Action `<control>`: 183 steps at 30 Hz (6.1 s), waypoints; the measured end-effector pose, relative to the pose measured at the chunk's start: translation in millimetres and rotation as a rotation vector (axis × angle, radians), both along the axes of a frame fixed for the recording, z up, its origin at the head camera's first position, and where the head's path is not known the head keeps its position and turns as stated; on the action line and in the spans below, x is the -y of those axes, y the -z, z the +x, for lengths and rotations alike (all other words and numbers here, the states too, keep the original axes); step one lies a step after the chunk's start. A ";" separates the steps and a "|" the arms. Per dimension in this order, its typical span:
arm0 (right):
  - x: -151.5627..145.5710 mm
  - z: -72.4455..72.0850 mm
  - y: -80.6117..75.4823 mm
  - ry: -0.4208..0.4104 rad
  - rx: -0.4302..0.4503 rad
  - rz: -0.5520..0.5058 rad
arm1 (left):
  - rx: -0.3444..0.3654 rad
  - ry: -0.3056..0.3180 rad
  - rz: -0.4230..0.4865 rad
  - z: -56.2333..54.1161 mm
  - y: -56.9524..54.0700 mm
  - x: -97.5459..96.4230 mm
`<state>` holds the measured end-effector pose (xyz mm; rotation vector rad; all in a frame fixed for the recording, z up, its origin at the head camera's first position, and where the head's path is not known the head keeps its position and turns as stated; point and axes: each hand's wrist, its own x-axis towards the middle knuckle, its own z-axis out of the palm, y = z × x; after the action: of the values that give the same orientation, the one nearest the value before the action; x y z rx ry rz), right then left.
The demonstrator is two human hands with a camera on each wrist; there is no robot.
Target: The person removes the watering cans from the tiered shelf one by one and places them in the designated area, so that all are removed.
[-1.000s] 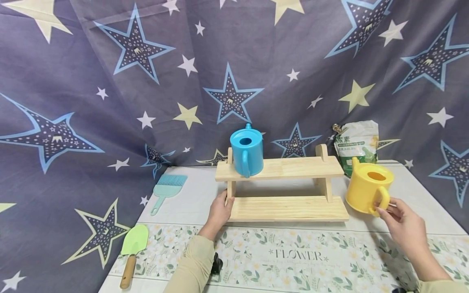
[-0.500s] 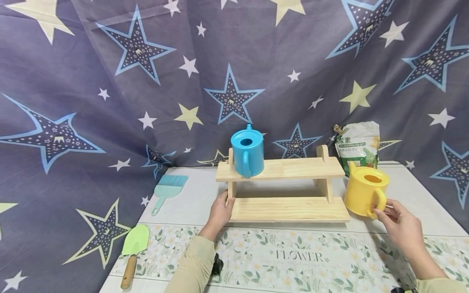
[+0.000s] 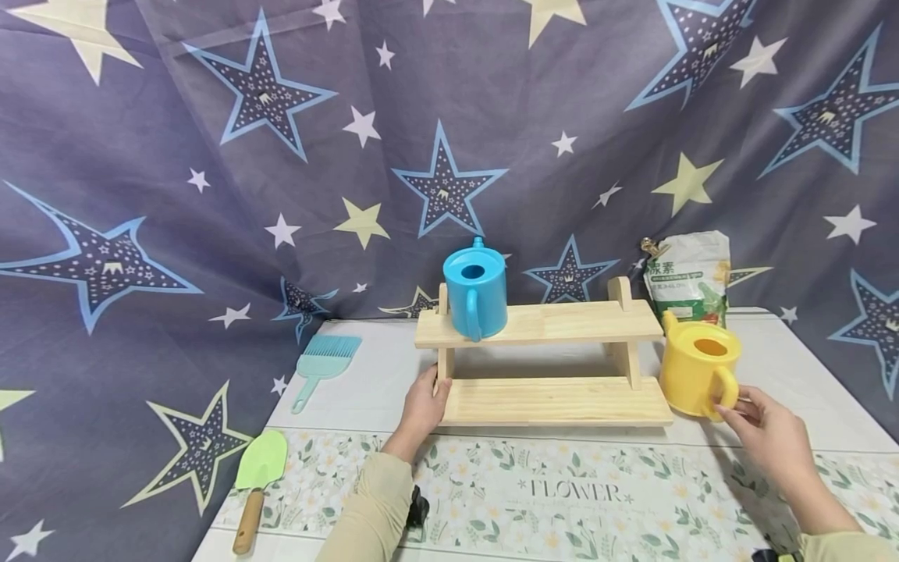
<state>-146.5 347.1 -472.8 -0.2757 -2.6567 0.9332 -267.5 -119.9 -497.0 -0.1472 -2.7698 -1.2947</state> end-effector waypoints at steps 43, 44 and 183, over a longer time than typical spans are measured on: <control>-2.4 12.1 -10.9 -0.030 -0.003 0.070 | 0.007 -0.049 -0.132 -1.1 -2.4 -8.1; -1.9 13.3 -13.2 -0.029 -0.022 0.082 | 0.009 -0.050 -0.131 -1.3 -2.3 -8.0; 193.4 -49.3 -102.9 -0.517 -0.322 -0.370 | 0.000 -0.073 -0.140 0.4 3.0 -4.8</control>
<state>-195.9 153.7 -369.9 0.4705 -2.2744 1.4812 -267.1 -115.1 -499.9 -0.0545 -2.8364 -1.0852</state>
